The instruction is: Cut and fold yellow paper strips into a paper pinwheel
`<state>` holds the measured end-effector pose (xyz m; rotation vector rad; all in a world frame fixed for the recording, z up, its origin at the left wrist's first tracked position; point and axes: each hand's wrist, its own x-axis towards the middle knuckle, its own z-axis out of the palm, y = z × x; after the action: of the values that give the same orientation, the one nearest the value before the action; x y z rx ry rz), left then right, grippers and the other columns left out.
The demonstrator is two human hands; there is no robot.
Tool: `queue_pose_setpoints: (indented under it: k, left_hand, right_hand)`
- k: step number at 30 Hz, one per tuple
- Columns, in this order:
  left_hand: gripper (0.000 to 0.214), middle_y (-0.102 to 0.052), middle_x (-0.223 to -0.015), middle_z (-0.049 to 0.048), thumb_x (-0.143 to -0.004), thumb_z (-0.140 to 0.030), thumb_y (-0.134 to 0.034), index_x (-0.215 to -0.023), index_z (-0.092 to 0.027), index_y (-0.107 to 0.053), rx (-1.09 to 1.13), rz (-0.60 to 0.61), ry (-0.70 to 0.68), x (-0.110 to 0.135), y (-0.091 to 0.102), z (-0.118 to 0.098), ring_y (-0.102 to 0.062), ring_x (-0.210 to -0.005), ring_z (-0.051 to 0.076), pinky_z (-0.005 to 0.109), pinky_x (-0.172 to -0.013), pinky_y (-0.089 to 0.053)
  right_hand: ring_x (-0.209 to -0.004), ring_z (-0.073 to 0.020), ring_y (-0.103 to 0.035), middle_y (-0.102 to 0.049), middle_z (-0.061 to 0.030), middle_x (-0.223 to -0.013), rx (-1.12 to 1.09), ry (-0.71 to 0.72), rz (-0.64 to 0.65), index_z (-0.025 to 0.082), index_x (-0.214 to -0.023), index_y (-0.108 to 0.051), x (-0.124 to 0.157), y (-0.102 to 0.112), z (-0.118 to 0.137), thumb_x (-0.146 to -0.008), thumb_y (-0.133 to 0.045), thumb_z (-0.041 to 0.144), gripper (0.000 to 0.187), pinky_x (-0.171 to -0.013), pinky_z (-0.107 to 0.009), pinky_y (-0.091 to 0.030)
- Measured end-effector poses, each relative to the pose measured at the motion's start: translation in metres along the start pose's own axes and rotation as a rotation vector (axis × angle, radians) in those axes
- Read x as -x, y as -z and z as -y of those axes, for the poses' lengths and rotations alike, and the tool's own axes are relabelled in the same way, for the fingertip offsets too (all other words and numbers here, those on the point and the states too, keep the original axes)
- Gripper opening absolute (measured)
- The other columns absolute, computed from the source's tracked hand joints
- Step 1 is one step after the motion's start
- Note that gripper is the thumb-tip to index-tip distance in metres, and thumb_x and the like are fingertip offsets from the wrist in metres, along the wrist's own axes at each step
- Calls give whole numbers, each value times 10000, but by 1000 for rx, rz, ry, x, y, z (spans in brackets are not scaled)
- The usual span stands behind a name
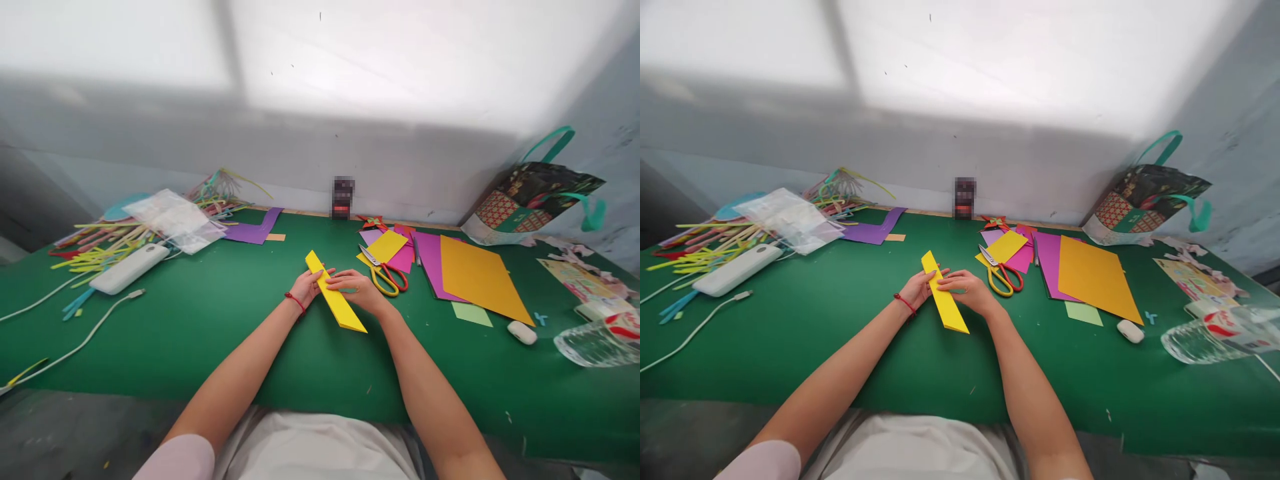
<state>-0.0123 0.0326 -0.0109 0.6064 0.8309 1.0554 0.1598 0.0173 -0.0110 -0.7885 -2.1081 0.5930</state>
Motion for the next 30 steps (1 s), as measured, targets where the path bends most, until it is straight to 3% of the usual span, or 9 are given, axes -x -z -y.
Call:
queue_pose_setpoints:
  k: [4,7,11,15,20,24,30]
  left_hand:
    - [349,-628,-1141,165,-766,-68,-559,-1115,-88,-552,-35,15,-25,-2,5,-2,-666,-875,216,318,-752,-545]
    - [373,-596,-1194,163,-726,-63,-598,-1095,-103,-560,-92,31,-49,-2,6,-3,-659,-899,227,342,-788,-536]
    - [444,-638,-1122,162,-661,-98,-684,-1089,-129,-569,-136,106,-73,-3,4,-1,-649,-927,262,375,-794,-528]
    - [531,-686,-1007,142,-546,-90,-764,-1046,-136,-593,-151,124,-130,-3,0,3,-646,-925,278,355,-772,-528]
    - [533,-689,-1006,147,-482,-168,-814,-977,-138,-617,-175,148,-210,3,-6,2,-617,-983,305,364,-791,-515]
    - [506,-673,-1050,151,-517,-226,-798,-988,-139,-634,-185,203,-213,10,-9,0,-599,-1021,316,354,-807,-500]
    - [371,-690,-993,144,-706,-364,-670,-987,-124,-639,-179,107,-155,10,-9,1,-650,-896,259,302,-698,-512]
  right_hand:
    - [-1092,-194,-537,-677,-12,-1074,-4,-10,82,275,-1022,-683,0,1,0,-752,-634,155,299,-958,-378,-437]
    - [-1048,-193,-544,-694,-26,-1030,-26,-18,66,257,-974,-703,-1,2,4,-769,-611,177,239,-927,-373,-443]
    - [-827,-198,-561,-718,-45,-844,-42,-57,-71,234,-790,-728,-4,-1,10,-771,-618,300,130,-796,-376,-459]
    - [-677,-177,-525,-631,-28,-635,-116,-170,-195,202,-565,-639,-8,-12,19,-749,-609,430,295,-710,-353,-429]
    - [-566,-140,-418,-456,10,-545,-240,-327,-321,196,-482,-484,-11,-22,27,-720,-578,521,414,-558,-286,-364]
    - [-580,-141,-408,-408,16,-530,-302,-362,-362,196,-462,-421,-13,-23,28,-699,-591,523,438,-549,-279,-338]
    - [-630,-149,-471,-543,-18,-636,-398,-395,-367,185,-457,-416,-14,-23,28,-669,-616,515,441,-562,-277,-361]
